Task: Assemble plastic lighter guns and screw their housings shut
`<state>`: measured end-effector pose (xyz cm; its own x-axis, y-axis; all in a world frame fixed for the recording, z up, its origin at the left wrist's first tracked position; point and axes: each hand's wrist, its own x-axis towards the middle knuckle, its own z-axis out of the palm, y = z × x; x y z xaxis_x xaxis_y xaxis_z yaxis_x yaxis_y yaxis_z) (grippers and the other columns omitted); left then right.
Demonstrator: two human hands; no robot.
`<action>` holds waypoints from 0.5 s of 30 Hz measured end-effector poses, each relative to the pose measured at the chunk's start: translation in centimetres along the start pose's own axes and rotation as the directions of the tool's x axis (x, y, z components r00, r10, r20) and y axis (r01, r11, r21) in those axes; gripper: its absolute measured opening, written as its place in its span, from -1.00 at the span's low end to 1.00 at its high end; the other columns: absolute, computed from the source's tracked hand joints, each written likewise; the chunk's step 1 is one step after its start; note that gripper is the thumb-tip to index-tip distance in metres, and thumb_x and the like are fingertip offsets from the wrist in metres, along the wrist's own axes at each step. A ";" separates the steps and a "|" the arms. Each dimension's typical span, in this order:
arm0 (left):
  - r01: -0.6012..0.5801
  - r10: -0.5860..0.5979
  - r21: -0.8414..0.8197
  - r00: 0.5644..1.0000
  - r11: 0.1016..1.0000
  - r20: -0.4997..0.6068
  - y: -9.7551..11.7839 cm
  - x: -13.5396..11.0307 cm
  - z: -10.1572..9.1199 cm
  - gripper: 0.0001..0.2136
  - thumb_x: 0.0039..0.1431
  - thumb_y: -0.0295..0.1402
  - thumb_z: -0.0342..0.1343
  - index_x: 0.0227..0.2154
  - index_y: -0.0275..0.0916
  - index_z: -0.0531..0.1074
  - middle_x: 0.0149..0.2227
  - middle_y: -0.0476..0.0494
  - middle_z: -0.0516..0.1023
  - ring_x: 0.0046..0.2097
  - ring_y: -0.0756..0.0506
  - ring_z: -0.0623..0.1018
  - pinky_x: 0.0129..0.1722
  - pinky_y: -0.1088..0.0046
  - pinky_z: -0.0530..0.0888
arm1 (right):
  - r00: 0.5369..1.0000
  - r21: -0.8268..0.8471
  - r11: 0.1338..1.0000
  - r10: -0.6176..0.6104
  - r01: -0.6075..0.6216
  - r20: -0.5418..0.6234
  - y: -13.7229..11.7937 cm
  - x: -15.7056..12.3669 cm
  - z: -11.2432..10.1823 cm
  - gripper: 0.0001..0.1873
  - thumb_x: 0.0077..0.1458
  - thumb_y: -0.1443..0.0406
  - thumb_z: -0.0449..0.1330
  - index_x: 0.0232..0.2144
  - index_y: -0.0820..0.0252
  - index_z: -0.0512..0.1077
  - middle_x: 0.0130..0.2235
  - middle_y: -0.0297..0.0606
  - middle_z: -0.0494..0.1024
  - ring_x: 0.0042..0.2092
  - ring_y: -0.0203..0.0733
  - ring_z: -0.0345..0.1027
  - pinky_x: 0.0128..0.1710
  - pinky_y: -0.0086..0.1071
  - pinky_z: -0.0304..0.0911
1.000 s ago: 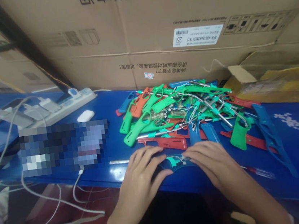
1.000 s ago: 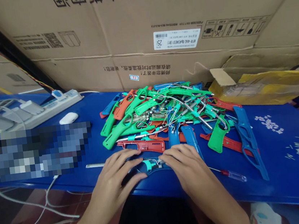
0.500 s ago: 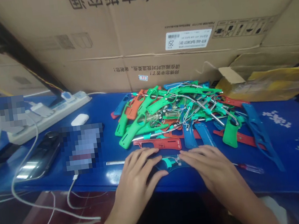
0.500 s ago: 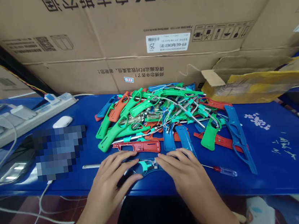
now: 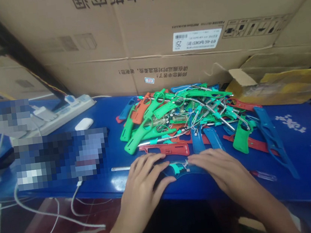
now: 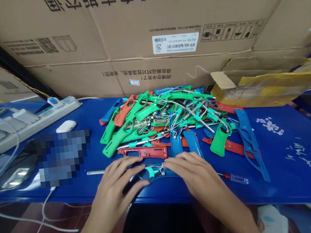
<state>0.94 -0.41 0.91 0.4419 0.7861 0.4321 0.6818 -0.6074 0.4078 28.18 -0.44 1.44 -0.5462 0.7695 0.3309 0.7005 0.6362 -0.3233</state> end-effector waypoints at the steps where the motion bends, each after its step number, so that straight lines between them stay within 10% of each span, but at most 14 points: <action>1: 0.002 -0.002 0.001 1.000 1.000 0.000 0.0 0.0 0.0 -0.76 0.37 -0.27 0.20 0.05 -0.11 0.46 0.12 -0.15 0.54 0.13 -0.24 0.49 0.12 0.01 0.40 | 1.000 -0.002 1.000 -0.006 0.006 -0.001 0.0 0.0 -0.1 -0.57 0.34 0.49 0.02 0.12 0.06 0.48 0.07 -0.28 0.63 0.04 -0.16 0.49 0.04 -0.17 0.40; 15: -0.035 0.035 0.015 0.999 0.999 -0.015 -0.1 0.1 0.2 -0.76 0.37 -0.27 0.19 0.05 -0.14 0.44 0.10 -0.16 0.55 0.14 -0.23 0.47 0.12 0.03 0.39 | 0.994 0.020 0.999 -0.030 0.028 0.106 -0.6 -0.2 -0.3 -0.55 0.39 0.48 -0.01 0.21 0.03 0.34 0.15 -0.25 0.52 0.17 -0.07 0.34 0.21 -0.02 0.29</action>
<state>0.99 -0.24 0.74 0.4564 0.7627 0.4583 0.6748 -0.6324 0.3804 28.00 -0.98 1.85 -0.6125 0.7518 0.2442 0.6759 0.6583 -0.3313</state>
